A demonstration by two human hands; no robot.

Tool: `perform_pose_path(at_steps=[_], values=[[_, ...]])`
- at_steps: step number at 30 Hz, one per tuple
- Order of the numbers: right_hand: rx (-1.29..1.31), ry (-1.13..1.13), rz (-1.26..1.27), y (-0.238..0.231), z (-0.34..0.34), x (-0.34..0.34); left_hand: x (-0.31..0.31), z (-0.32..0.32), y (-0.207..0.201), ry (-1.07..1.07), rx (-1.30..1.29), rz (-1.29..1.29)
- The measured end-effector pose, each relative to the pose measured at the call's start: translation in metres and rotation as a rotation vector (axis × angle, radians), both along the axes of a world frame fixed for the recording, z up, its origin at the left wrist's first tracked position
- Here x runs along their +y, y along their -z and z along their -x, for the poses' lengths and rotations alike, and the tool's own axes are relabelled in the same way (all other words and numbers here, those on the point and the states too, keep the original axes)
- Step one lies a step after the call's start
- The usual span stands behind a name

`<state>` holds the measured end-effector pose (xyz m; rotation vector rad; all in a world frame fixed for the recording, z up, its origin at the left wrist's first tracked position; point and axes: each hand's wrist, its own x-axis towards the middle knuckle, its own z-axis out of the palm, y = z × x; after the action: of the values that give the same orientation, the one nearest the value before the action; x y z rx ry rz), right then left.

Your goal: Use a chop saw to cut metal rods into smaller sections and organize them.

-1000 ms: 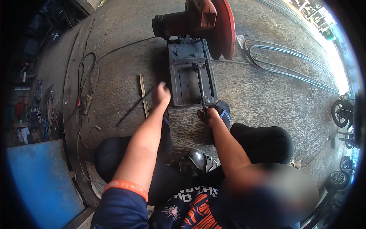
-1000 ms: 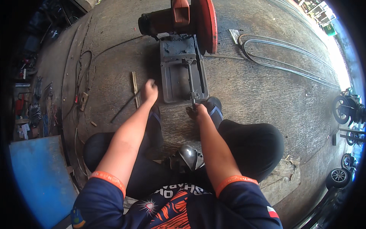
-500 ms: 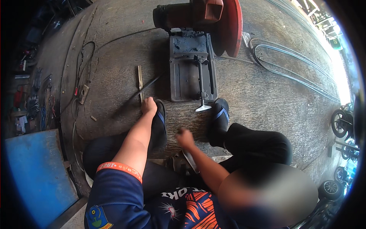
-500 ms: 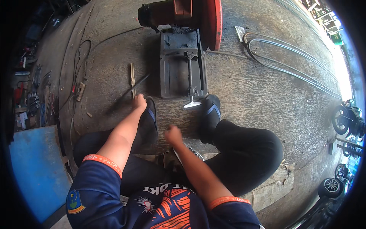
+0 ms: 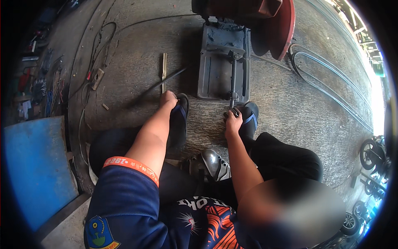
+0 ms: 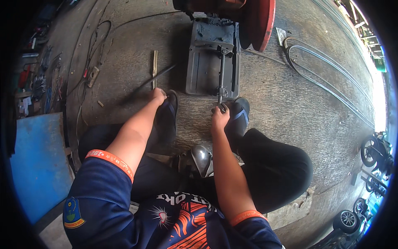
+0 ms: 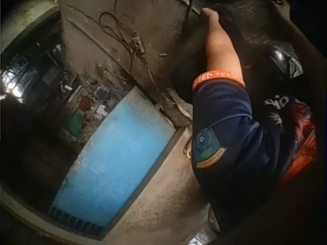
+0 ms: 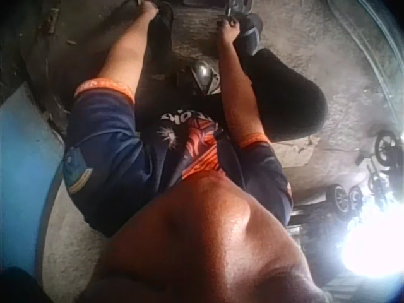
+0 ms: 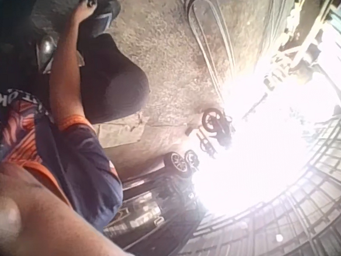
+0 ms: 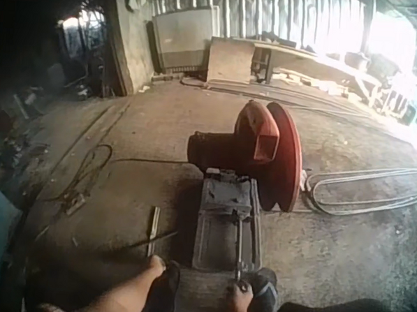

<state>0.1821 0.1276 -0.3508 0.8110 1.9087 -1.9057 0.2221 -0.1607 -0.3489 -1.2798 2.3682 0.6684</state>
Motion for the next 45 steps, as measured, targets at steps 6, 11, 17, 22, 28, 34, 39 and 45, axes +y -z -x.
perform_pose_path(at_steps=[6,11,17,22,28,34,39,45], values=[[-0.017,0.044,0.051,0.002,0.000,-0.002,-0.004,0.006,-0.019,0.239,-0.105,-0.098],[-0.071,0.005,0.039,0.000,0.001,-0.001,0.011,0.006,-0.022,0.581,-0.051,0.114],[-0.127,0.067,0.226,-0.015,0.005,0.004,0.018,0.002,-0.022,1.016,-0.149,0.197],[-0.276,0.277,0.496,-0.014,0.015,0.011,0.012,0.008,-0.019,0.884,-0.063,0.237],[-0.684,0.488,0.990,0.023,0.036,0.030,0.015,0.007,-0.028,0.702,-0.062,0.311],[-0.552,0.324,0.644,0.021,0.033,0.010,0.013,0.006,-0.035,0.558,-0.261,-0.051],[0.275,-0.848,-0.363,-0.018,-0.050,-0.027,0.010,0.020,-0.032,0.763,-0.310,-0.048],[0.290,-0.193,-0.196,0.012,-0.049,-0.056,0.017,0.120,-0.133,0.462,0.659,-0.156]])
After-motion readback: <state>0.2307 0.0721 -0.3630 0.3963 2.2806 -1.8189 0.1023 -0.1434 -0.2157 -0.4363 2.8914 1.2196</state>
